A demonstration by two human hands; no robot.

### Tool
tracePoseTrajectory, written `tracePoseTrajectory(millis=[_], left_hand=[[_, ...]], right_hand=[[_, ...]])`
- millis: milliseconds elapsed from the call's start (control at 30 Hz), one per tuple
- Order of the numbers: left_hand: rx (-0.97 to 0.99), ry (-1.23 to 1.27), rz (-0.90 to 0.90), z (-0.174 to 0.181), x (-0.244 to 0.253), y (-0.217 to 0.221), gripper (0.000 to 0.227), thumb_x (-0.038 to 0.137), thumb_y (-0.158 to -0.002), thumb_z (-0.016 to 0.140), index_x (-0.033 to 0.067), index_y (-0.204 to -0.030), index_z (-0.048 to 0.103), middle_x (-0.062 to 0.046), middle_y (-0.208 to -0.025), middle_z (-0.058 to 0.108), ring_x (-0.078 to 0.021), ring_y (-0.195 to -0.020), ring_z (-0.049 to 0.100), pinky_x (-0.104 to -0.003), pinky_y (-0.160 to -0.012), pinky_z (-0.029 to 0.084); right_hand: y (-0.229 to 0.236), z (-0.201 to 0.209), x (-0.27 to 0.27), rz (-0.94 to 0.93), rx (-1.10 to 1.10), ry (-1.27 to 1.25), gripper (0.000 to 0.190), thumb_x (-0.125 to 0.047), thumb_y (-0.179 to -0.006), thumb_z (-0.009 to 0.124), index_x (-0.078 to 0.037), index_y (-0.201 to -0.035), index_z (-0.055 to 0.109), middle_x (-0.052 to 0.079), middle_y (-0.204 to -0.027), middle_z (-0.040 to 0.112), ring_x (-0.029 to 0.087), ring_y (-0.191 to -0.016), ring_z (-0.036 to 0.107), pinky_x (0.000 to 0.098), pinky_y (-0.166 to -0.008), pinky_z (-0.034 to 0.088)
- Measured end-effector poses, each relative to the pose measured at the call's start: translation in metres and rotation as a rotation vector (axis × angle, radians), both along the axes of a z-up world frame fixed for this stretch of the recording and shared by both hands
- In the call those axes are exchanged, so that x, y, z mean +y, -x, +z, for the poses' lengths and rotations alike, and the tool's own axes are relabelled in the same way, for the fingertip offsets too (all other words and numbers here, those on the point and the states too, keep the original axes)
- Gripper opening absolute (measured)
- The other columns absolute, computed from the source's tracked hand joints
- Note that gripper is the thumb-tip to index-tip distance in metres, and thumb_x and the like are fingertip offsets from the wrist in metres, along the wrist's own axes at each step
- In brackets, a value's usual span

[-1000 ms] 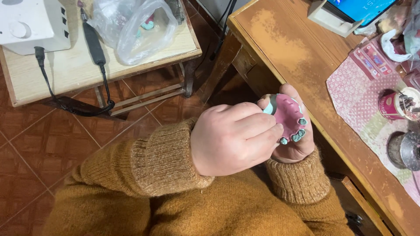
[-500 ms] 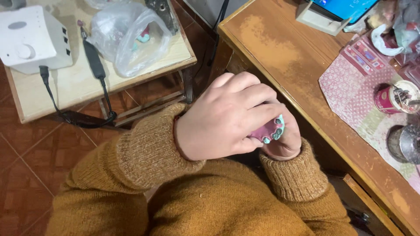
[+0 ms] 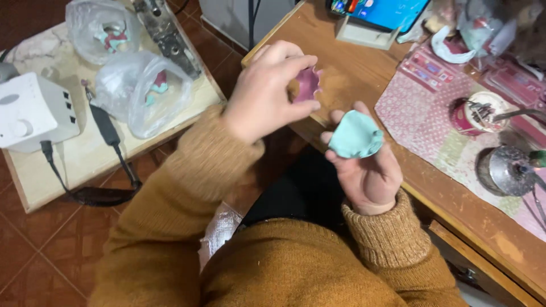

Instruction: The person uses a metal tool to scrape and shape a pink and teal dental mold held in their hands. They then place the mold in a plastic bag and use a rotary tool to grind and smooth the edges of the mold and a separate pink piece.

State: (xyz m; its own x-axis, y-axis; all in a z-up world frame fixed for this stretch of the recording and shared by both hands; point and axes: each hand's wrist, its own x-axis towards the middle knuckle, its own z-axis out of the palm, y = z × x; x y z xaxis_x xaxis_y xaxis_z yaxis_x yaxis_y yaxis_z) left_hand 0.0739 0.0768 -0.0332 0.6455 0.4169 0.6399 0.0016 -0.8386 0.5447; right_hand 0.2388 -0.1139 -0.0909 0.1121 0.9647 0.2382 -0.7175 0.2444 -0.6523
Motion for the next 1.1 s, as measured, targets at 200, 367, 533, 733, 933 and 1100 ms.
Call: tracePoseTrajectory(millis=[200,367,533,733,933,1100], left_hand=[[0.142,-0.189,0.134,-0.041,0.017,-0.08,0.031,0.032,-0.07,0.086,0.0152,-0.091,0.072,-0.009,-0.095,0.063,-0.0335,-0.095,0.062,-0.049,-0.079,0.052],[0.132,-0.148,0.155,-0.065,0.017,-0.103,0.065,0.05,-0.066,0.082,0.0127,-0.118,0.067,-0.007,-0.111,0.066,-0.0306,-0.107,0.063,-0.045,-0.088,0.054],[-0.094,-0.018,0.078,-0.069,-0.008,-0.034,0.058,0.049,-0.095,0.073,0.0207,-0.143,0.059,0.001,-0.133,0.064,-0.0188,-0.123,0.064,-0.035,-0.108,0.051],[0.008,0.014,-0.071,-0.047,-0.038,0.101,0.08,0.052,-0.081,0.077,0.0151,-0.147,0.052,-0.007,-0.142,0.062,-0.0288,-0.123,0.061,-0.041,-0.108,0.05],[0.212,0.154,0.032,-0.032,-0.022,0.169,0.073,0.047,-0.072,0.085,0.0172,-0.135,0.063,-0.003,-0.129,0.069,-0.0281,-0.119,0.065,-0.041,-0.105,0.052],[0.184,0.051,0.379,-0.016,0.078,0.208,0.062,0.035,-0.062,0.092,0.012,-0.115,0.069,-0.013,-0.112,0.07,-0.0335,-0.107,0.066,-0.046,-0.094,0.051]], right_hand=[[-0.026,-0.011,-0.026,-0.267,0.006,0.059,0.068,-0.039,-0.108,0.057,-0.006,-0.164,0.036,0.021,-0.151,0.05,0.036,-0.128,0.059,0.0408,-0.1,0.056],[-0.045,-0.041,-0.038,-0.359,-0.001,0.063,0.062,-0.039,-0.115,0.053,-0.003,-0.164,0.04,0.02,-0.147,0.052,0.034,-0.117,0.059,0.0358,-0.094,0.05],[-0.014,-0.039,-0.008,-0.288,-0.041,0.099,0.06,-0.042,-0.117,0.053,-0.003,-0.16,0.039,0.016,-0.144,0.049,0.033,-0.119,0.056,0.0389,-0.102,0.049],[0.076,-0.024,0.047,-0.049,-0.215,0.319,0.074,-0.051,-0.101,0.059,-0.006,-0.156,0.039,0.009,-0.149,0.052,0.027,-0.131,0.056,0.0412,-0.102,0.052],[0.115,-0.041,0.074,0.292,-0.233,0.391,0.086,-0.051,-0.1,0.061,-0.005,-0.166,0.031,0.011,-0.146,0.049,0.024,-0.126,0.05,0.0376,-0.092,0.046],[0.119,-0.029,0.081,0.405,-0.313,0.385,0.094,-0.056,-0.089,0.061,-0.015,-0.162,0.019,0.015,-0.152,0.047,0.035,-0.127,0.056,0.0447,-0.099,0.048]])
